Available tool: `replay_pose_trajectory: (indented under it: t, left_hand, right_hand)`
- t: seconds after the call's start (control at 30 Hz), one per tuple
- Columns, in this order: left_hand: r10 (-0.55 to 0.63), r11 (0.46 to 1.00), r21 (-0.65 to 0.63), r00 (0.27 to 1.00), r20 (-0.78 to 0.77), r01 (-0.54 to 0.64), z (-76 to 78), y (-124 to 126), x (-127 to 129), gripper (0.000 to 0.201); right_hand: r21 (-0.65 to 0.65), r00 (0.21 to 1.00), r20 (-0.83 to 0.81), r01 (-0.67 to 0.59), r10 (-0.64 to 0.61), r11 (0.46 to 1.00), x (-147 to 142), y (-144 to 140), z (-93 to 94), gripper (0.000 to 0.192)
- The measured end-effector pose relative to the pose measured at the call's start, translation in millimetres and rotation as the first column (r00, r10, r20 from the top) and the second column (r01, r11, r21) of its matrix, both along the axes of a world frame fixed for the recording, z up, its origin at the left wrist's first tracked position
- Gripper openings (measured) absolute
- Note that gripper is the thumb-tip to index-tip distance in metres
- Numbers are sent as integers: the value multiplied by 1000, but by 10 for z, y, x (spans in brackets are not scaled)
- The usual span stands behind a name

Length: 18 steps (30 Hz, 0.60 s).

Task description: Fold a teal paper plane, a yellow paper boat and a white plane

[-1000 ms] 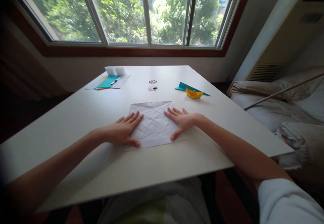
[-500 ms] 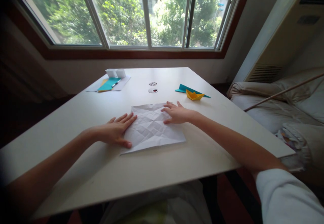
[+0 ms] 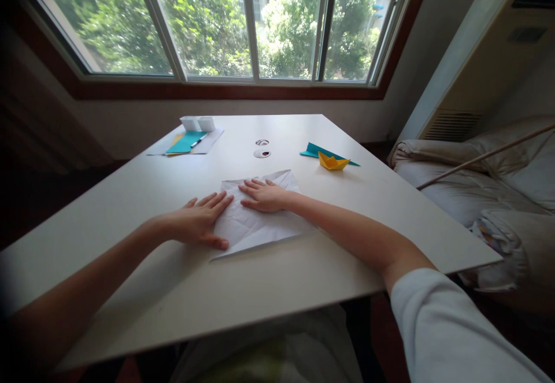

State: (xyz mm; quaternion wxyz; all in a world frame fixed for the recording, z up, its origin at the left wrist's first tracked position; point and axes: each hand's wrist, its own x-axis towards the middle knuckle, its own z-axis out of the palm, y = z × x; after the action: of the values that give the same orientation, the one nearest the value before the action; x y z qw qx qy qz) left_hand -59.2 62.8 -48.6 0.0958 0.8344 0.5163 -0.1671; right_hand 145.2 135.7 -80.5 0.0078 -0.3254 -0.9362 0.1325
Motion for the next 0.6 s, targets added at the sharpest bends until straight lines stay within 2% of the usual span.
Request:
replay_pose_trajectory:
  t: [0.2,0.4,0.6]
  left_hand:
    - [14,1000,-1,1000,20,-14,17,-9,8,121]
    - [26,1000,-5,1000,9,-26,17,-10,10,122]
    - [20,1000,-7,1000,1,-20,21,-10,5,120]
  right_hand:
    - [27,995,19,98,-98,995,96,74,-15,74]
    - [28,973,71,220,-222,975,418,247,-13,73]
    - [41,949,79,304,-307,952,689,293,-46,71]
